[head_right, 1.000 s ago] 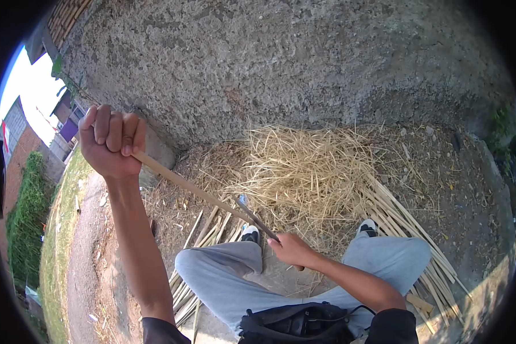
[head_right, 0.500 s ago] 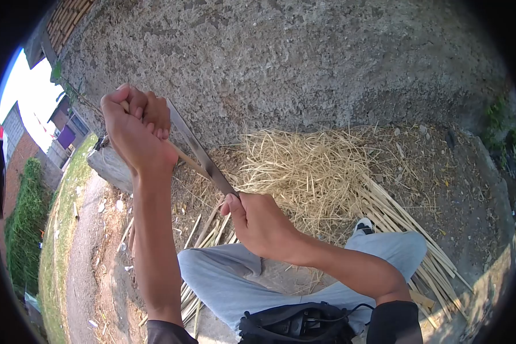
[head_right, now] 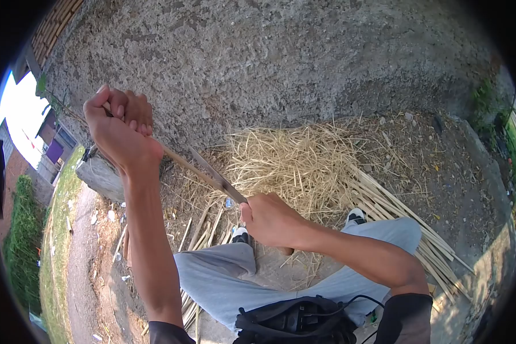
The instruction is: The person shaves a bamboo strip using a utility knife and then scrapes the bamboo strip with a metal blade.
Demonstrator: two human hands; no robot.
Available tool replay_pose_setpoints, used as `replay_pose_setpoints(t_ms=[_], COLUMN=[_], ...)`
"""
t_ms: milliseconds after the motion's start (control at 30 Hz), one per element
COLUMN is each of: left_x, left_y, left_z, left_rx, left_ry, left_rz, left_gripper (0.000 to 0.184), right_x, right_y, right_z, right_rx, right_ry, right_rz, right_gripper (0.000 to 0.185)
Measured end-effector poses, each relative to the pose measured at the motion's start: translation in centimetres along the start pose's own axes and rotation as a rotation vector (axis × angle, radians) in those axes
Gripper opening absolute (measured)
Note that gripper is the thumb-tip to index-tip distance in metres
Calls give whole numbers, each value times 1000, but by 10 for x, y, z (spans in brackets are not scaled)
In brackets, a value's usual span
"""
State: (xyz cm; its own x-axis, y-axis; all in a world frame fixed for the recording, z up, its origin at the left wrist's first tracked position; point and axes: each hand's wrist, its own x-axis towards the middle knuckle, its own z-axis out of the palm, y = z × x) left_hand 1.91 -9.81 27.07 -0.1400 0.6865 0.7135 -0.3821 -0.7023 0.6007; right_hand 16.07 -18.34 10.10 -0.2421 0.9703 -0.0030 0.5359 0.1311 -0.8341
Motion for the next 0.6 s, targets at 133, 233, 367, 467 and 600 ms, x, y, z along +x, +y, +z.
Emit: replay_pose_setpoints(t_ms=[133,233,367,467,600], left_x=[-3,-1,1,2,10], left_y=[-8,-6,-12,-14,-22], left_z=[12,22,12,20,24], left_rx=[-38,-37,-73,-55,41], left_ry=[-28,-2,-37,-103,98], left_rz=[9,23,-34,-24,31], left_gripper=[34,35,36,35,33], right_x=[-10,2,-14,-11,12], right_y=[-45,38,6,-33,-12], right_z=[-27,32,9,-17,29], right_rx=[279,158,265,295,352], right_ry=[42,60,144,134,290], right_rz=[73,81,-7,-40,-166], right_gripper=[31,32,32,32,33])
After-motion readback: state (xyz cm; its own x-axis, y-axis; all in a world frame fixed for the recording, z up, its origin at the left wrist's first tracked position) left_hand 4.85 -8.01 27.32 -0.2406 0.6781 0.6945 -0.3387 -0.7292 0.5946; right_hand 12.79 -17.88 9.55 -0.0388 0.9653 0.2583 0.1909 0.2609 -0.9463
